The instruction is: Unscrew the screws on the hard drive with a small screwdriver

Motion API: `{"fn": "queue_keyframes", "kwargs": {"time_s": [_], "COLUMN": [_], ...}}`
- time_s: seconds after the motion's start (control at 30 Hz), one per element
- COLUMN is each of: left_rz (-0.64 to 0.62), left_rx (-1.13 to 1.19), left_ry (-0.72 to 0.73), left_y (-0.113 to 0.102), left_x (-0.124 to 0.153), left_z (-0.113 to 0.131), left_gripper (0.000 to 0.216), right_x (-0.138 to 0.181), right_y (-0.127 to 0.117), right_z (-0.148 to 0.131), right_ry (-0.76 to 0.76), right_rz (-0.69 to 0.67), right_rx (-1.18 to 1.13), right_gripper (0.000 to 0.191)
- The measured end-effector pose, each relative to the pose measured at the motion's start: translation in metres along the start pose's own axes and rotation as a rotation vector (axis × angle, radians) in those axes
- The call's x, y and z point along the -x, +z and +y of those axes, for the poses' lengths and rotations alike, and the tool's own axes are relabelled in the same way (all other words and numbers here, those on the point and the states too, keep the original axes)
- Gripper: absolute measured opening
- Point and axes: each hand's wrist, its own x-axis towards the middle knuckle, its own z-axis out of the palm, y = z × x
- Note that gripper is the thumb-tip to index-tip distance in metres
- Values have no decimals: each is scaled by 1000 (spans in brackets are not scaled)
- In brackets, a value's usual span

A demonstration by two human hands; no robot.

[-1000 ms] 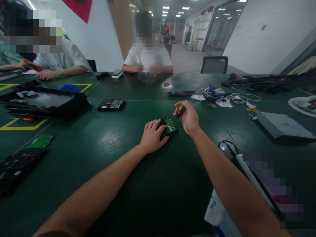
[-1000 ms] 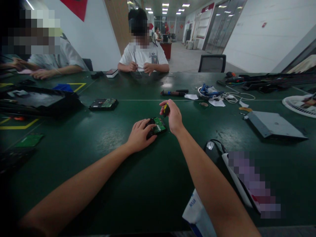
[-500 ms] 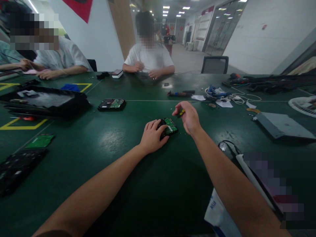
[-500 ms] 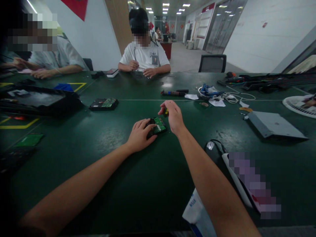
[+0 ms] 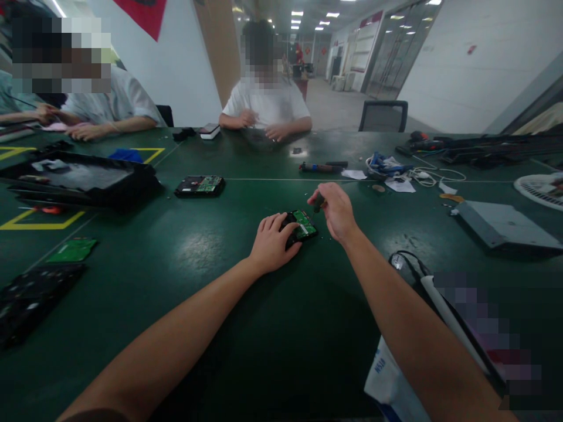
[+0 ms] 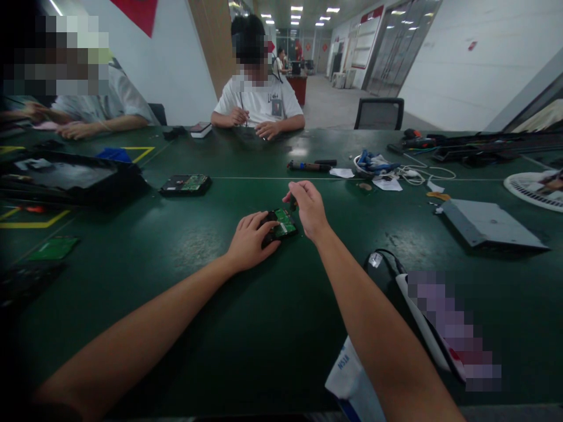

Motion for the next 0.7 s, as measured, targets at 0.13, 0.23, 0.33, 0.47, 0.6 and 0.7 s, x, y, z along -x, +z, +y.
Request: {"fn": "queue_keyframes", "kwargs": {"time_s": [0.13,0.23,0.33,0.47,0.6,0.7], "left_rz": [-1,-4,-6,-4,-6,-9], "left_rx": [-5,-8,-5,0,2,-5], "left_ry": [2,4,5,5,2,3], "left_y": [-1,-1,-1,-1,-1,-2], "left_x": [0,0,0,0,0,0], "left_z": [0,0,0,0,0,0], "left_gripper": [51,51,51,51,51,52], "right_x": [2,1,0,-1,-1,-1], "right_y": [1,1,1,0,-1,-1], "right_z": [-5,-8,-8,-4,-2,-2], "right_ry": [-15,-12,-3,-1,4,40], "right_rz": [-76,-92,-44,5,-11,-30], "right_rx": [-9,36,39,19,-8,-36], "right_gripper": [26,27,25,26,32,37]}}
